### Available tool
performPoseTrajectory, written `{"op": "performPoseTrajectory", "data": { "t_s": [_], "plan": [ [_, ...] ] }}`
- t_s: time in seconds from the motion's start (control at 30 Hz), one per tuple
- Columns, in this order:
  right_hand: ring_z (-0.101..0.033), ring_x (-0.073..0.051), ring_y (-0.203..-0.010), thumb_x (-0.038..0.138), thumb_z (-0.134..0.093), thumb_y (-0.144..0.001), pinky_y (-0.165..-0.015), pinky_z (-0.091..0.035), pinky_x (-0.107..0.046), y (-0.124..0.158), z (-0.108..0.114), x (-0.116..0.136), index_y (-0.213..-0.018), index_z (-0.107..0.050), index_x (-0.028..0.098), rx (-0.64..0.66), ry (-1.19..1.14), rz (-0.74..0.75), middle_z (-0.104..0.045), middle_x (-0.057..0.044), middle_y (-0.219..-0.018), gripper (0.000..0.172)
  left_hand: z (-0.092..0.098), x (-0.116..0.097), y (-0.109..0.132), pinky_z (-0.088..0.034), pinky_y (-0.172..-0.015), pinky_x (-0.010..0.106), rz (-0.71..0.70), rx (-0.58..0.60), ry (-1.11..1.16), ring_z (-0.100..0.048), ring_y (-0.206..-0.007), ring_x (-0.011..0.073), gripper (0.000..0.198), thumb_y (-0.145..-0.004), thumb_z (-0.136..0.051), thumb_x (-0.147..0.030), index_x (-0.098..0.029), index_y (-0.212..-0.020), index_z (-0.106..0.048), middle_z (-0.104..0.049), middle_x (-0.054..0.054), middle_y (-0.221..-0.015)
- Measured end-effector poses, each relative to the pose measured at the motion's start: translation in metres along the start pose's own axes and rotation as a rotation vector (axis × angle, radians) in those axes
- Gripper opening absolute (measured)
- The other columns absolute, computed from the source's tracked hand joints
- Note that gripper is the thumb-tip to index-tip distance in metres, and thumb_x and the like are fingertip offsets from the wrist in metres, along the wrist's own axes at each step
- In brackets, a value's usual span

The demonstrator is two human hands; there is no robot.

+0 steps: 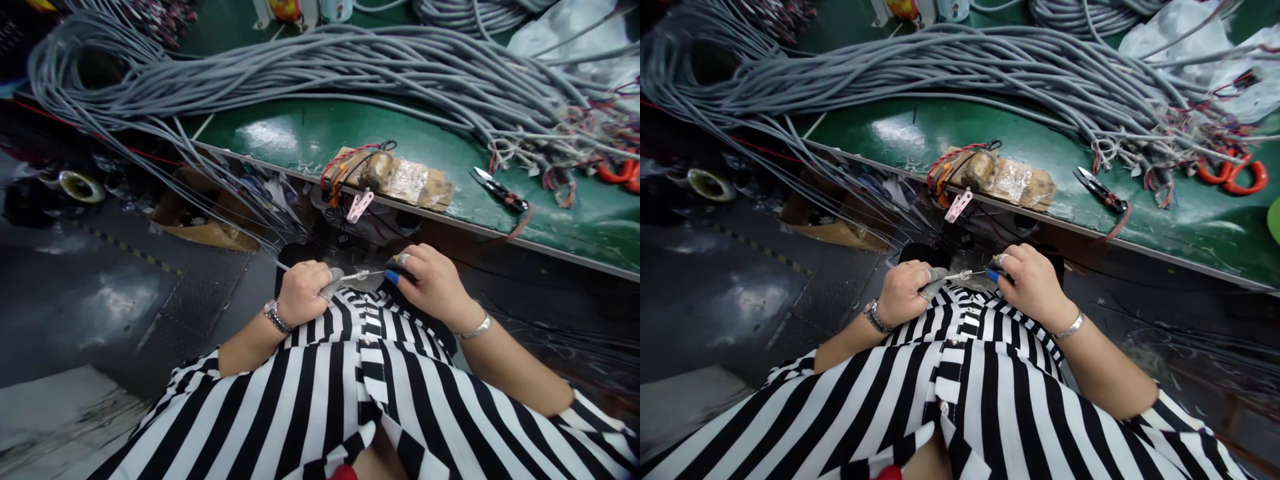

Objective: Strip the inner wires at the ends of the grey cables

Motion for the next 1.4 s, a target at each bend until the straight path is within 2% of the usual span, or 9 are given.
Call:
{"op": "performPoseTrajectory", "data": {
  "t_s": [0.23,0.63,0.77,0.97,1.17,1.3,1.4],
  "plan": [
    [-0.045,-0.019,-0.072,0.021,-0.055,-0.081,-0.065,-0.037,-0.032,-0.009,-0.006,0.006,-0.072,-0.053,0.019,0.016,-0.046,0.046,-0.057,-0.006,-0.078,0.009,-0.002,0.000,0.000,-0.041,-0.062,0.027,-0.012,0.018,0.006,-0.054,-0.061,0.0132,0.010,-0.077,-0.054,-0.014,-0.016,-0.073,-0.063,-0.063,0.003,-0.065],
    [-0.044,-0.019,-0.072,0.020,-0.055,-0.079,-0.065,-0.037,-0.032,-0.009,0.000,0.005,-0.071,-0.052,0.019,0.032,-0.023,0.056,-0.056,-0.006,-0.078,0.009,0.000,0.001,-0.001,-0.041,-0.061,0.027,-0.011,0.011,0.000,-0.053,-0.061,0.0133,0.008,-0.075,-0.054,-0.014,-0.017,-0.073,-0.062,-0.063,0.002,-0.065],
    [-0.046,-0.019,-0.073,0.019,-0.054,-0.080,-0.066,-0.038,-0.032,-0.009,-0.009,0.005,-0.072,-0.050,0.020,0.034,-0.101,0.038,-0.055,-0.006,-0.078,0.009,0.001,-0.001,-0.001,-0.039,-0.059,0.027,-0.022,0.001,-0.009,-0.053,-0.059,0.0132,0.010,-0.075,-0.053,-0.013,-0.017,-0.071,-0.061,-0.063,0.002,-0.065],
    [-0.044,-0.017,-0.067,0.023,-0.053,-0.084,-0.061,-0.037,-0.030,-0.006,-0.026,0.000,-0.067,-0.041,0.021,-0.026,-0.267,-0.073,-0.047,-0.002,-0.069,0.020,-0.001,-0.001,0.002,-0.039,-0.059,0.027,-0.015,0.031,-0.008,-0.052,-0.060,0.0140,0.009,-0.075,-0.054,-0.014,-0.016,-0.071,-0.061,-0.062,0.003,-0.065],
    [-0.048,-0.019,-0.074,0.019,-0.052,-0.081,-0.066,-0.039,-0.032,-0.005,-0.024,0.011,-0.074,-0.049,0.020,0.026,-0.317,0.003,-0.054,-0.006,-0.078,0.008,0.000,-0.003,0.000,-0.037,-0.057,0.026,-0.013,0.021,-0.002,-0.050,-0.056,0.0124,0.012,-0.076,-0.052,-0.014,-0.017,-0.066,-0.058,-0.059,0.001,-0.060],
    [-0.048,-0.018,-0.071,0.025,-0.052,-0.083,-0.065,-0.040,-0.032,-0.004,-0.030,0.007,-0.071,-0.050,0.020,-0.073,-0.399,-0.162,-0.053,-0.004,-0.073,0.013,-0.005,-0.006,0.000,-0.037,-0.057,0.027,-0.042,0.063,0.009,-0.049,-0.055,0.0127,0.015,-0.077,-0.051,-0.015,-0.017,-0.063,-0.056,-0.057,0.002,-0.059],
    [-0.047,-0.014,-0.062,0.033,-0.051,-0.085,-0.059,-0.041,-0.029,-0.001,-0.043,-0.018,-0.077,-0.054,0.020,-0.224,-0.646,-0.434,-0.054,-0.001,-0.068,0.016,-0.011,-0.012,0.002,-0.039,-0.058,0.028,-0.123,0.146,0.040,-0.050,-0.056,0.0131,0.016,-0.076,-0.051,-0.016,-0.018,-0.061,-0.057,-0.056,0.002,-0.059]
  ]
}}
Point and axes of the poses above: each hand's wrist, its own y-axis away from the middle knuckle, its own z-axis out of the back of the hand, x = y × z, the point moved 5 cm from there along -y, towards the middle knuckle
